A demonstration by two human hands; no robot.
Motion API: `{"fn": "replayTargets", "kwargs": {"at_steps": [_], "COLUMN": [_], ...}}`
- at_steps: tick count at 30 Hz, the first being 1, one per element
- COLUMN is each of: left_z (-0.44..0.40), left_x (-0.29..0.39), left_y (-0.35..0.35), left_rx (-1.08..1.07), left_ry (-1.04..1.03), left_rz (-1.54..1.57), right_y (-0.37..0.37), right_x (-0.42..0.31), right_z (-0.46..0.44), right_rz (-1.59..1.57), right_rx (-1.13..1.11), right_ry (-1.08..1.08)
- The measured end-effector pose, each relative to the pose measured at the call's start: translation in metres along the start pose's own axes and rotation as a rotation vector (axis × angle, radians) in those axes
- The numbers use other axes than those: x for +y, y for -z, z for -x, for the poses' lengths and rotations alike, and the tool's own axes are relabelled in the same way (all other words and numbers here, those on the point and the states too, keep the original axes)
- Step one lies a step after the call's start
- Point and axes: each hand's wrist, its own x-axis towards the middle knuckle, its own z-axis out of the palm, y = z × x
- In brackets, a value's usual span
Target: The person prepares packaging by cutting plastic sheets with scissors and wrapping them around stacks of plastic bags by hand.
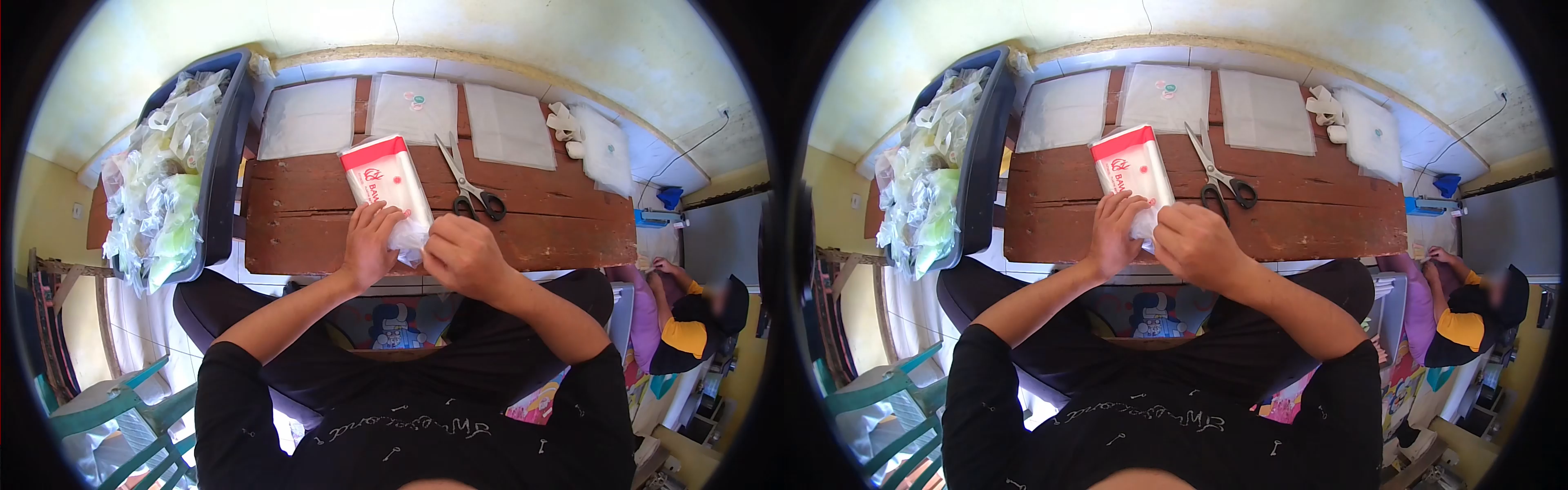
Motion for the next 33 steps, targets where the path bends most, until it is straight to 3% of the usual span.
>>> {"fn": "replayTargets", "kwargs": {"at_steps": [7, 9, 12, 16, 28, 31, 33], "left_z": [-0.001, 0.0, 0.001, 0.0, -0.001, -0.001, 0.004], "left_x": [-0.006, -0.007, -0.008, -0.007, -0.011, -0.008, -0.022], "left_y": [-0.004, -0.003, -0.003, -0.004, 0.001, 0.008, -0.003], "left_rx": [0.037, 0.023, 0.01, 0.027, 0.048, 0.064, 0.102], "left_ry": [-0.005, -0.008, -0.015, -0.023, -0.055, -0.057, -0.125], "left_rz": [-0.004, -0.028, -0.033, -0.007, 0.039, 0.102, 0.078], "right_y": [-0.015, -0.019, -0.027, -0.028, 0.017, 0.039, 0.063], "right_x": [0.004, 0.001, 0.003, 0.008, -0.028, -0.031, -0.036], "right_z": [-0.001, 0.004, 0.01, 0.008, -0.036, -0.044, -0.057], "right_rz": [-0.057, -0.037, -0.033, -0.086, -0.141, -0.142, -0.202], "right_rx": [0.001, -0.151, -0.294, -0.286, -0.098, -0.04, 0.131], "right_ry": [-0.224, -0.284, -0.238, -0.199, -0.079, -0.113, -0.2]}}
